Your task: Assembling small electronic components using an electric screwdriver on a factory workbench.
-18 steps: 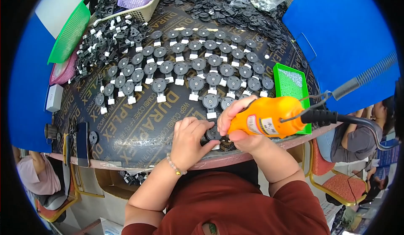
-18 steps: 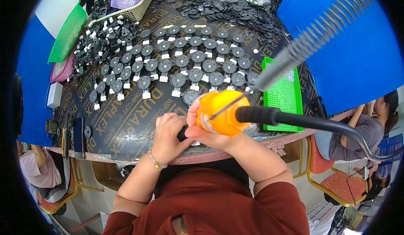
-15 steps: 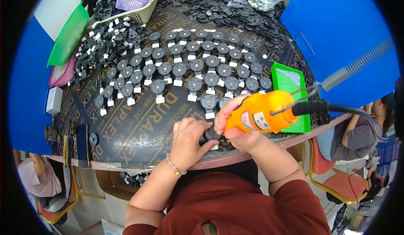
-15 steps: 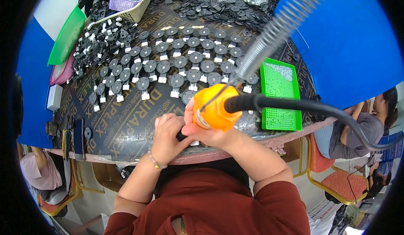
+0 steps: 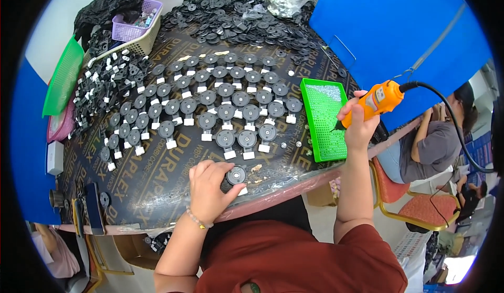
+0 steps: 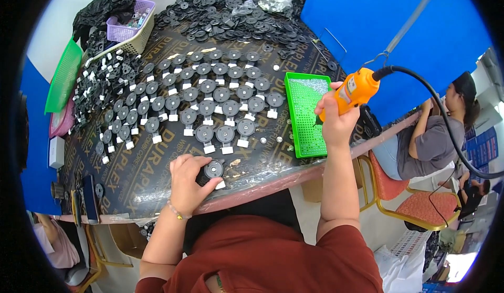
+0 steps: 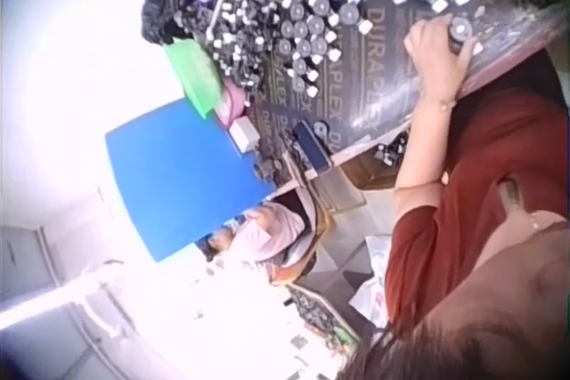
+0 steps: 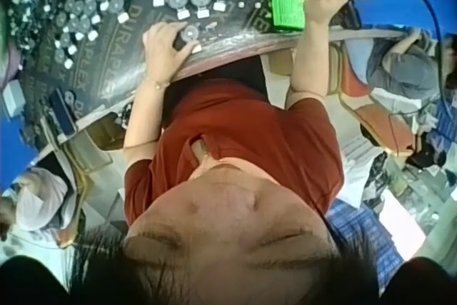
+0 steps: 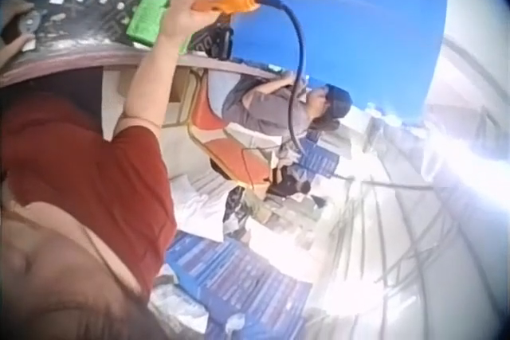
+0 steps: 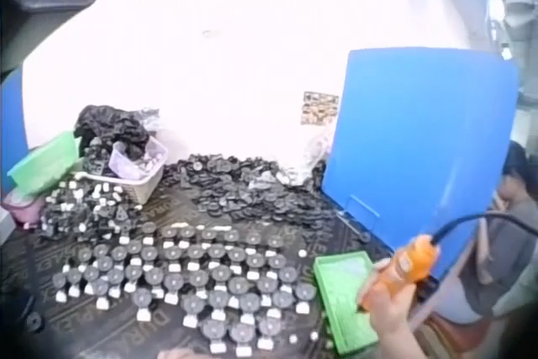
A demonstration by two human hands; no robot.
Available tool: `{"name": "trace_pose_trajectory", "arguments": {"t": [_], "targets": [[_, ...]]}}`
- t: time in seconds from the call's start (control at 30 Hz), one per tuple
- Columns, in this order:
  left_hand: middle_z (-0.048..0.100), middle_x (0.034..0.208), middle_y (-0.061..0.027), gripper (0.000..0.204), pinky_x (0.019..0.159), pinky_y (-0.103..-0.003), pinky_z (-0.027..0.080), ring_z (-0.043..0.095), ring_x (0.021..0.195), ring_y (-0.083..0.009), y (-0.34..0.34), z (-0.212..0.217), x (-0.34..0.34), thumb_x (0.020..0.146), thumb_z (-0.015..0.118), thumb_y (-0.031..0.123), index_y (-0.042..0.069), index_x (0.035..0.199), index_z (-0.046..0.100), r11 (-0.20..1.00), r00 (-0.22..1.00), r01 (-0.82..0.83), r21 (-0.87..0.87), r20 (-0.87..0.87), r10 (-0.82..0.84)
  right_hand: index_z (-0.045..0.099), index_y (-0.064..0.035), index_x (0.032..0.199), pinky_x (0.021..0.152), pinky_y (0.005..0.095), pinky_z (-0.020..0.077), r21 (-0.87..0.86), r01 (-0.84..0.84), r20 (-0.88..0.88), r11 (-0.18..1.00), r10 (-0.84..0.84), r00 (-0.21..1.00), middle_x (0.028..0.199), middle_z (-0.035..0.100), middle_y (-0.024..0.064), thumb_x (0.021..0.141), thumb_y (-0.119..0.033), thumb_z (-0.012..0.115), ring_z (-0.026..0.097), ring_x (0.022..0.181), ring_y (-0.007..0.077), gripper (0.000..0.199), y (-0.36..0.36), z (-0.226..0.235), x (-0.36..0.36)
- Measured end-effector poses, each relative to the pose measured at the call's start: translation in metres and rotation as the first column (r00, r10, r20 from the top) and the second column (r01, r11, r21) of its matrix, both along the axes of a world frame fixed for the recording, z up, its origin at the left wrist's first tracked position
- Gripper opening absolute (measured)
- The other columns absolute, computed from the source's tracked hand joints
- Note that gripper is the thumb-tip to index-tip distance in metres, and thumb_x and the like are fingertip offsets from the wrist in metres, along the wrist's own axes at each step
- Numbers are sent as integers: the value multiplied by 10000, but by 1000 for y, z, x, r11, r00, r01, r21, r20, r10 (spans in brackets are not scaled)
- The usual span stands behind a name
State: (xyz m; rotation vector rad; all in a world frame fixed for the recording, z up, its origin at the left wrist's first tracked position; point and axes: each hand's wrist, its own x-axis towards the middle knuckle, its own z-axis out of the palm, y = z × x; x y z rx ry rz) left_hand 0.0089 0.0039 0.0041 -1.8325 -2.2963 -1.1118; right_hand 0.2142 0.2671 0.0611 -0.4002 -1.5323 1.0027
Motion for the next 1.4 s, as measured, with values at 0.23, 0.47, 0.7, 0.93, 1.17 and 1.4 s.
{"name": "trace_pose_trajectory", "arguments": {"t": [0.23,0.47,0.7,0.93,1.17,1.4], "targets": [[656,963,-33,466,848,-386,368,551,949,-252,2,0,1,614,832,282,92,999,652,1000,1000,-11,5,-28,11,448,12,1110,582,239,457,4,77,-38,997,-77,996,718,542,39,917,-214,620,542,591,119,343,24,-26,14],[650,957,-33,474,845,-387,367,548,950,-254,4,0,0,616,831,279,93,1012,649,1000,999,-21,1,-31,21,448,10,1116,588,235,458,-34,45,-61,998,-47,997,726,549,40,907,-248,642,550,600,119,385,24,-30,15],[648,985,-39,491,848,-386,365,543,962,-257,2,-2,0,619,831,284,90,1031,646,1000,1000,-6,5,-23,7,455,-5,1123,559,259,461,16,98,-6,995,-98,995,717,544,48,918,-332,624,545,575,138,421,25,-31,15],[649,988,-36,499,851,-388,361,537,983,-253,0,-1,-1,613,833,308,93,1023,648,998,998,-34,-44,49,36,450,4,1116,538,262,461,6,59,-222,998,-56,974,707,540,45,867,-432,669,534,557,140,548,4,-3,12],[648,974,-37,481,871,-392,364,536,995,-255,-1,-8,-6,617,832,323,89,995,650,1000,998,0,-28,58,2,439,-125,1168,506,305,469,-104,-568,-262,816,529,808,694,544,38,780,-645,626,553,550,175,676,-98,3,-57],[640,939,-41,475,863,-380,369,535,966,-252,-2,-3,-6,614,831,310,80,990,653,1000,997,20,-24,72,-18,433,-39,1119,563,335,501,-182,-776,-203,603,749,630,726,564,111,767,-445,755,568,589,206,626,-130,-14,-111]]}}
